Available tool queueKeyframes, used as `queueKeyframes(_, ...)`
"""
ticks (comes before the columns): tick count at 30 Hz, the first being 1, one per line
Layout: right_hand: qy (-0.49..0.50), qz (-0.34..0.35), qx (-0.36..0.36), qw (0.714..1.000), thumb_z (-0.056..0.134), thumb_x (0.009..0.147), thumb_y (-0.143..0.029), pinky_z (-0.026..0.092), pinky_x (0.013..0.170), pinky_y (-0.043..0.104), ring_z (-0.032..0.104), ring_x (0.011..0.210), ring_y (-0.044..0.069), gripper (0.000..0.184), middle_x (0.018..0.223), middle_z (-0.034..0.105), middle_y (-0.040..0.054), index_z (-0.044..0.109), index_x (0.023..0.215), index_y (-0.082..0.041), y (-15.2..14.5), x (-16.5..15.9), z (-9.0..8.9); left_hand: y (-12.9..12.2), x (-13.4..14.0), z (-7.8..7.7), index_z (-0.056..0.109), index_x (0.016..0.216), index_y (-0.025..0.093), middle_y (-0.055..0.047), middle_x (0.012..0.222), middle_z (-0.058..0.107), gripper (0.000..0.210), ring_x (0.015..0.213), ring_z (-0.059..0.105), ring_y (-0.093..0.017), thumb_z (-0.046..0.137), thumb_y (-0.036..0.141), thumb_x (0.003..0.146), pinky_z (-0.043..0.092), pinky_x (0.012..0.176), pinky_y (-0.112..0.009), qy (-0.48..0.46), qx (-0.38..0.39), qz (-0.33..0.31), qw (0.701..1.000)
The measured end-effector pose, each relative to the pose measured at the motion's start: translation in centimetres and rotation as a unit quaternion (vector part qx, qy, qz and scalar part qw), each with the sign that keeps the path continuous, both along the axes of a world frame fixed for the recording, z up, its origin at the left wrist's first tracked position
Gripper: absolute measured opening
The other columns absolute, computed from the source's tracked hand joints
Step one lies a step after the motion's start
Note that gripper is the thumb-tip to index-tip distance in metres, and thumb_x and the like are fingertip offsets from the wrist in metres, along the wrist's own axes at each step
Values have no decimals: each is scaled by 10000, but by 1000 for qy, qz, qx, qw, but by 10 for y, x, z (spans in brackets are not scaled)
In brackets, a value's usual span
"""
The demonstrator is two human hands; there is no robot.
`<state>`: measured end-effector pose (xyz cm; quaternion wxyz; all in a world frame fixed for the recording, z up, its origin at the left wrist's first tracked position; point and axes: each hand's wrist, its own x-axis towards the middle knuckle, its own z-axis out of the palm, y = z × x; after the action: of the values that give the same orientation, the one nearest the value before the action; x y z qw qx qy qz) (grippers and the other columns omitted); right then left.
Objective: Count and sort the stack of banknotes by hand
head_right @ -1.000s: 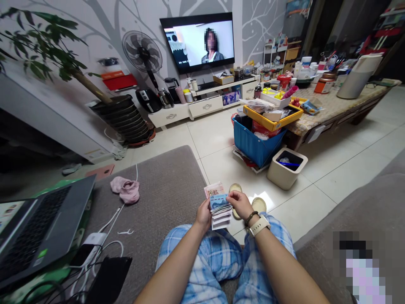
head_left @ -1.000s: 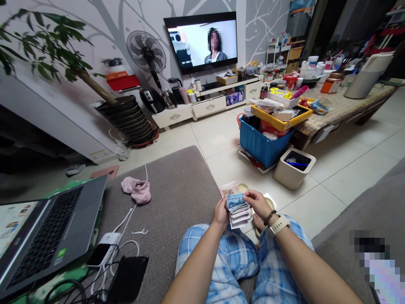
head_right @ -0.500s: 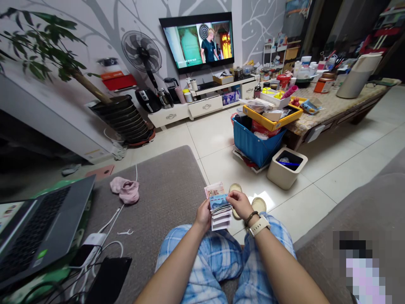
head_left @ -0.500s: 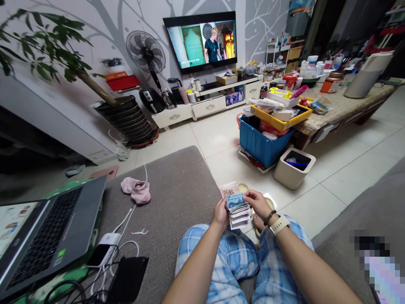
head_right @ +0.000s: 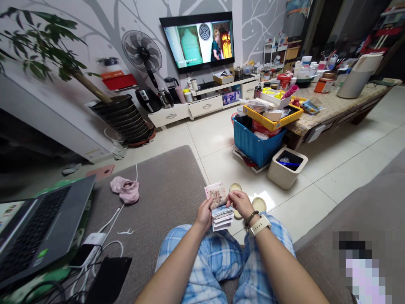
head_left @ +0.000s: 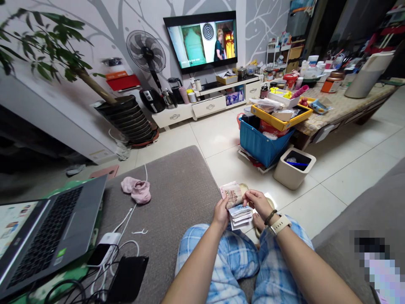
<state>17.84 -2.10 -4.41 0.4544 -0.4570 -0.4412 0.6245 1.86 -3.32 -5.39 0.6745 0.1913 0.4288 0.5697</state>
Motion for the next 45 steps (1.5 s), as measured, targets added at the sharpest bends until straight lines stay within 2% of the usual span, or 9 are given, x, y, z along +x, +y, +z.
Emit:
queueKeyframes(7,-5,-23,-12,1000,870,572,-502,380,538,284,505,515,140,417,541,590,-16,576,642,-215,1,-2,-7,0,0,0,735,929,118,-136,955,807,450,927,768,-311,906,373,600,556,939,-433,4,0,-7,1000)
queueKeyframes(11,-12,-50,-21,998,891,540,-467,380,531,277,481,501,131,454,534,520,-68,546,714,-230,2,-3,-15,-1,1,4,733,942,120,-131,934,806,510,920,767,-309,930,393,559,553,943,-431,7,4,-12,1000)
queueKeyframes(15,-30,-66,-11,997,897,528,-415,394,566,275,495,540,128,453,589,545,-69,576,782,-221,2,-1,-14,-2,0,5,734,942,119,-129,920,805,513,916,765,-307,932,395,557,551,931,-419,16,10,-21,1000)
queueKeyframes(20,-15,-40,-2,999,873,550,-432,441,610,300,555,594,154,391,631,601,-19,581,689,-212,2,-3,-8,-2,0,5,734,932,115,-138,925,801,498,912,764,-308,931,389,565,542,949,-431,19,13,-25,999)
queueKeyframes(24,-9,-46,-3,999,853,575,-464,471,626,321,596,618,180,401,649,630,-9,592,760,-224,1,-4,-7,-3,1,5,736,938,128,-128,928,802,477,920,763,-303,924,383,581,542,945,-427,15,17,-25,999)
queueKeyframes(27,-17,-56,-4,998,854,580,-484,456,600,313,575,581,171,429,618,613,-27,582,799,-234,1,-3,-8,-3,1,6,738,942,123,-130,918,802,494,913,762,-303,927,395,576,546,916,-411,16,18,-27,999)
queueKeyframes(34,-27,-45,4,999,853,592,-529,436,610,307,556,594,159,417,637,621,-2,600,679,-210,2,-2,-9,-2,0,5,737,938,118,-125,899,800,512,897,762,-302,935,398,557,549,909,-409,19,12,-17,1000)
queueKeyframes(41,-27,-45,11,999,837,611,-529,449,632,311,548,623,166,391,642,609,-2,627,675,-206,3,-2,-12,2,1,0,743,898,127,-127,896,799,416,1042,741,-335,888,401,620,548,960,-442,-6,0,6,1000)
queueKeyframes(45,-31,-46,14,998,832,621,-526,457,645,316,555,635,171,382,656,615,1,631,687,-209,3,-2,-14,4,1,-5,749,903,123,-121,885,801,418,1038,744,-333,871,422,638,549,969,-448,-15,7,17,1000)
